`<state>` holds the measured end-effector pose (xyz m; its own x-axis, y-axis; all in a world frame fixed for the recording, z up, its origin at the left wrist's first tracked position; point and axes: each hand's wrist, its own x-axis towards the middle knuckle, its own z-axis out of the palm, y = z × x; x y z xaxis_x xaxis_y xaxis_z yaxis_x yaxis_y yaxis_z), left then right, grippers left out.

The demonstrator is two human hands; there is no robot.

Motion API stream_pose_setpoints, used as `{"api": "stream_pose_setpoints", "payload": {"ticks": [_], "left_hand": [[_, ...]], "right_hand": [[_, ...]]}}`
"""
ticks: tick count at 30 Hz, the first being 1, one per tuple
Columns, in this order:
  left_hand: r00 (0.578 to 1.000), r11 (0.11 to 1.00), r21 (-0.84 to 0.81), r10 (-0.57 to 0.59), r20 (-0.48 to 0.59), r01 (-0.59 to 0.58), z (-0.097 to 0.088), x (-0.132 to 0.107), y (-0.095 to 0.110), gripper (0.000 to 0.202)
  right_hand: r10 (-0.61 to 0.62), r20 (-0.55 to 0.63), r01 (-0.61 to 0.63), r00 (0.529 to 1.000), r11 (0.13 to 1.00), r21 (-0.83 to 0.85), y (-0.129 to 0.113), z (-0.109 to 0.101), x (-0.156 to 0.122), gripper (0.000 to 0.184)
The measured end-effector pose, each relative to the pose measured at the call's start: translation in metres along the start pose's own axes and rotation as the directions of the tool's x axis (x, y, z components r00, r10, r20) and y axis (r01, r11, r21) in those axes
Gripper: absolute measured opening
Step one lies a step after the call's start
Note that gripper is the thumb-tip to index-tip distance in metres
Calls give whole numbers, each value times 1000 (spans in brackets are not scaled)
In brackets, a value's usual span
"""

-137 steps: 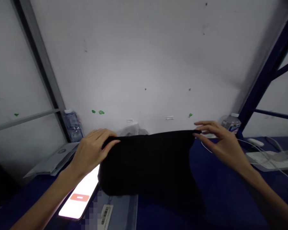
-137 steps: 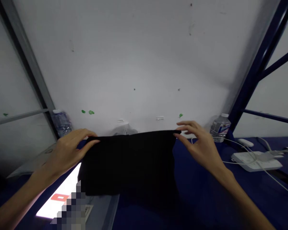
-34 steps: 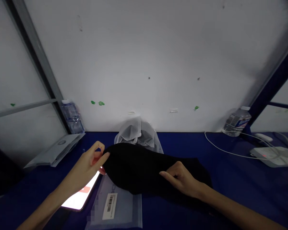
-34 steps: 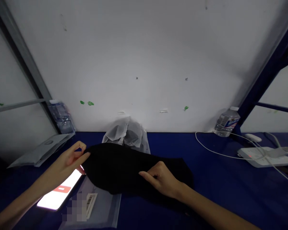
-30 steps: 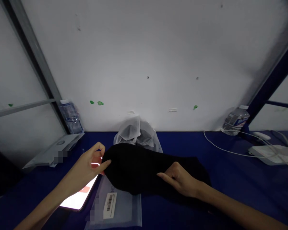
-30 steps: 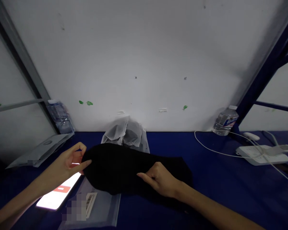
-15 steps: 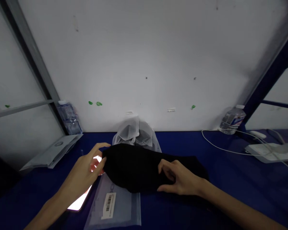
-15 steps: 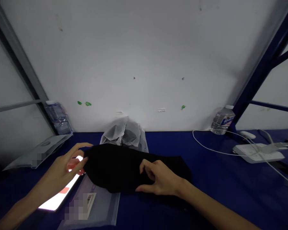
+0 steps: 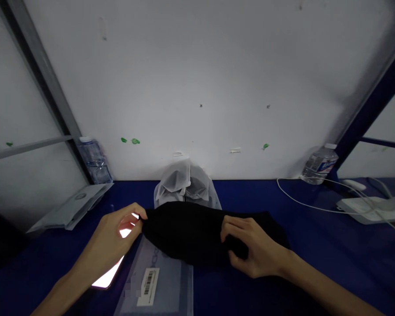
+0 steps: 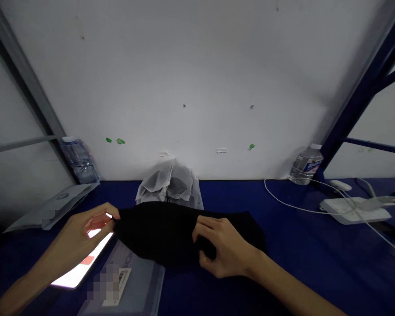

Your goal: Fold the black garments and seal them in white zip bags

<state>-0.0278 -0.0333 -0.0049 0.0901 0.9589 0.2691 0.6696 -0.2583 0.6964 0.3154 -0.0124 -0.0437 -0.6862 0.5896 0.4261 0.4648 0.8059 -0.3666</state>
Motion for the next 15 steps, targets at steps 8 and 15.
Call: {"api": "stream_pose_setpoints", "payload": {"ticks": [8,15], "left_hand": [[981,991,-10,-128,147,131,1,4,-8,29],[989,998,39,-63,135,58,20,17,-6,23]], "right_hand": [[88,193,-80,977,996,-48,-3,11,2,35],[75,91,-70,993,996,-55,1,19,1,28]]}}
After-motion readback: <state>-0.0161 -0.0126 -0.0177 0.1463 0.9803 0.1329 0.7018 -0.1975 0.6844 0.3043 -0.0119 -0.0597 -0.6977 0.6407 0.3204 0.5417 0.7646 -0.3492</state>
